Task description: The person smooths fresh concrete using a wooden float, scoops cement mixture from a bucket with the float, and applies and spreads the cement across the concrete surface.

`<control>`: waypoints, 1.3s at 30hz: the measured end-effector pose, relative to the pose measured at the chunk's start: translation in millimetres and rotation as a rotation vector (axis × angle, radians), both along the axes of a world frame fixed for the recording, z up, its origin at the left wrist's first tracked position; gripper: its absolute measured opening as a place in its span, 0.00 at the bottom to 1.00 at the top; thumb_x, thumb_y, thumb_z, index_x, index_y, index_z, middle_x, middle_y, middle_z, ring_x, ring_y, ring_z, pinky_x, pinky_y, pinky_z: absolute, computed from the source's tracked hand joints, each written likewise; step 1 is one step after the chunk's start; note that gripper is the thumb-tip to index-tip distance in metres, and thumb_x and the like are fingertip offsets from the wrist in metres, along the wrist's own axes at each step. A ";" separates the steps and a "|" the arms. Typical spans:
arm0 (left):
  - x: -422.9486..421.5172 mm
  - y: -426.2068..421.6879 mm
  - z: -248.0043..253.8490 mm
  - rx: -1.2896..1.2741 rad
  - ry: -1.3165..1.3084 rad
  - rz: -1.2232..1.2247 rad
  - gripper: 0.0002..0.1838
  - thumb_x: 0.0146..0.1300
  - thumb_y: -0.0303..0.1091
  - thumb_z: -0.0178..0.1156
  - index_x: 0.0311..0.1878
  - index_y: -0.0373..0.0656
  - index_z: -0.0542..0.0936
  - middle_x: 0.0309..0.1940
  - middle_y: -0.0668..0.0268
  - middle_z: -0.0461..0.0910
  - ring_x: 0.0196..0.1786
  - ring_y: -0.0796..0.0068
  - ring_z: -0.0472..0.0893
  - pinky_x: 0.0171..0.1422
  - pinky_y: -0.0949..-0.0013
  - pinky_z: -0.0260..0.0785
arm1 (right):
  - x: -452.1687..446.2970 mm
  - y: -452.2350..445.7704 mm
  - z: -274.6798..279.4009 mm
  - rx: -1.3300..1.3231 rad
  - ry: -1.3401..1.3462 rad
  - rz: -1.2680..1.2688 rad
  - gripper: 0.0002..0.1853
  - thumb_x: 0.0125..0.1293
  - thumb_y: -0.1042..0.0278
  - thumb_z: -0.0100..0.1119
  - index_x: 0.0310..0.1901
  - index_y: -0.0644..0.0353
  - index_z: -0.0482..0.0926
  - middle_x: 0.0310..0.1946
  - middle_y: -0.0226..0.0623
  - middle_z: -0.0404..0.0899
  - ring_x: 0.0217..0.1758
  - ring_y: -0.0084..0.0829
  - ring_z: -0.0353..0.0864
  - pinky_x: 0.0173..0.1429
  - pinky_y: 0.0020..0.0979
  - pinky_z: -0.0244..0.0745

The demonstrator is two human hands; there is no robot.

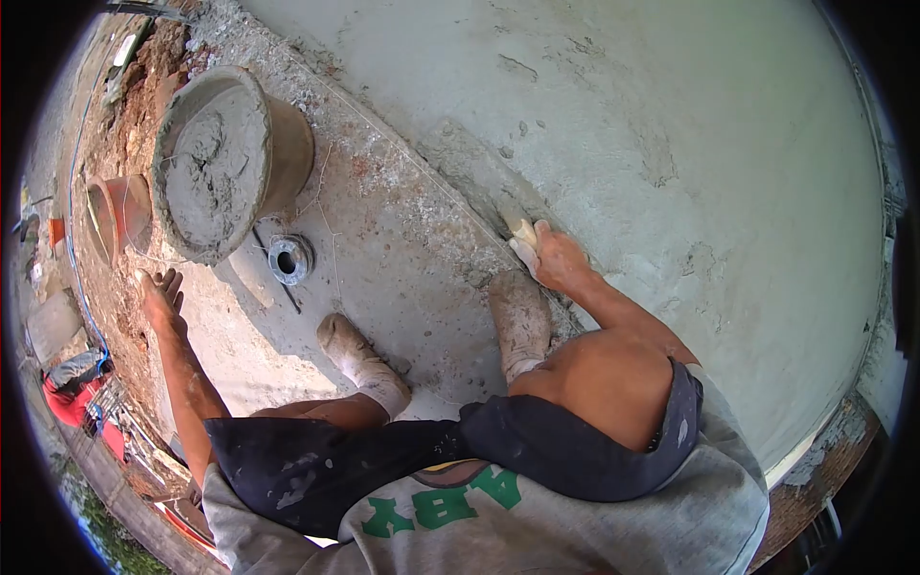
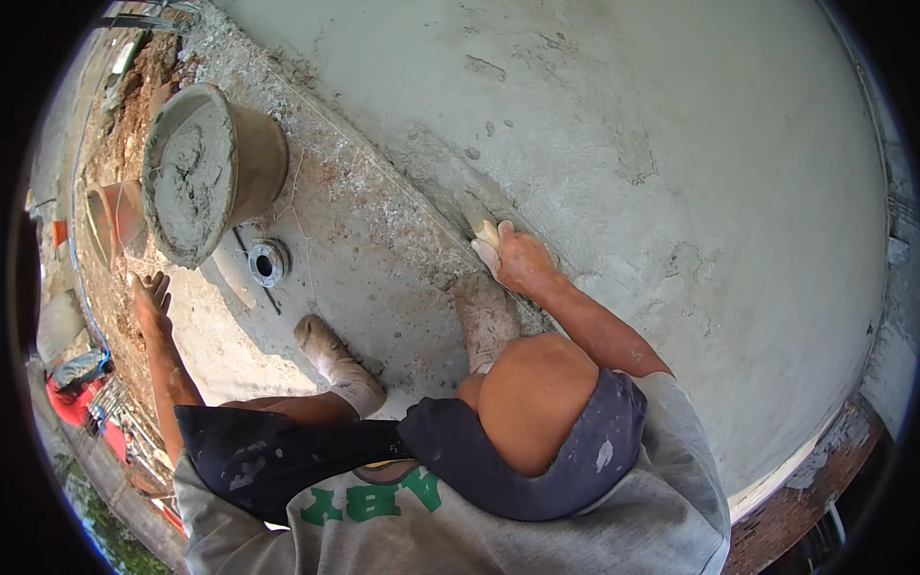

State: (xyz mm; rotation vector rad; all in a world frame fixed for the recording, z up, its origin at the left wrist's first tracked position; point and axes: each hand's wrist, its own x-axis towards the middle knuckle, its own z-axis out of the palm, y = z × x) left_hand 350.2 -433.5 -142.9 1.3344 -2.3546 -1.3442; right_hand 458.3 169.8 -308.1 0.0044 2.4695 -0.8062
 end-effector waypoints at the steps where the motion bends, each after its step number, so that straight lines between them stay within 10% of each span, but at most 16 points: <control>1: 1.3 4.8 4.7 -0.007 -0.003 0.032 0.39 0.68 0.60 0.38 0.68 0.33 0.57 0.60 0.53 0.73 0.59 0.64 0.75 0.65 0.59 0.58 | -7.7 -3.4 1.0 -0.014 -0.001 -0.007 0.27 0.67 0.48 0.50 0.45 0.71 0.67 0.29 0.61 0.78 0.35 0.61 0.79 0.41 0.52 0.73; 20: 28.4 -34.8 -3.9 -0.104 -0.216 0.018 0.37 0.66 0.65 0.40 0.63 0.41 0.67 0.59 0.57 0.75 0.55 0.65 0.78 0.61 0.56 0.58 | -48.6 70.9 -9.2 -0.018 0.287 -0.280 0.21 0.67 0.55 0.53 0.38 0.71 0.71 0.30 0.63 0.76 0.36 0.61 0.77 0.39 0.50 0.70; 39: 77.8 -112.5 4.1 -0.237 -0.249 -0.091 0.44 0.64 0.65 0.47 0.65 0.30 0.63 0.58 0.47 0.70 0.55 0.57 0.75 0.55 0.60 0.71 | -61.5 9.9 12.3 0.096 -0.089 -0.028 0.26 0.66 0.47 0.50 0.45 0.69 0.68 0.33 0.58 0.80 0.40 0.55 0.81 0.44 0.51 0.74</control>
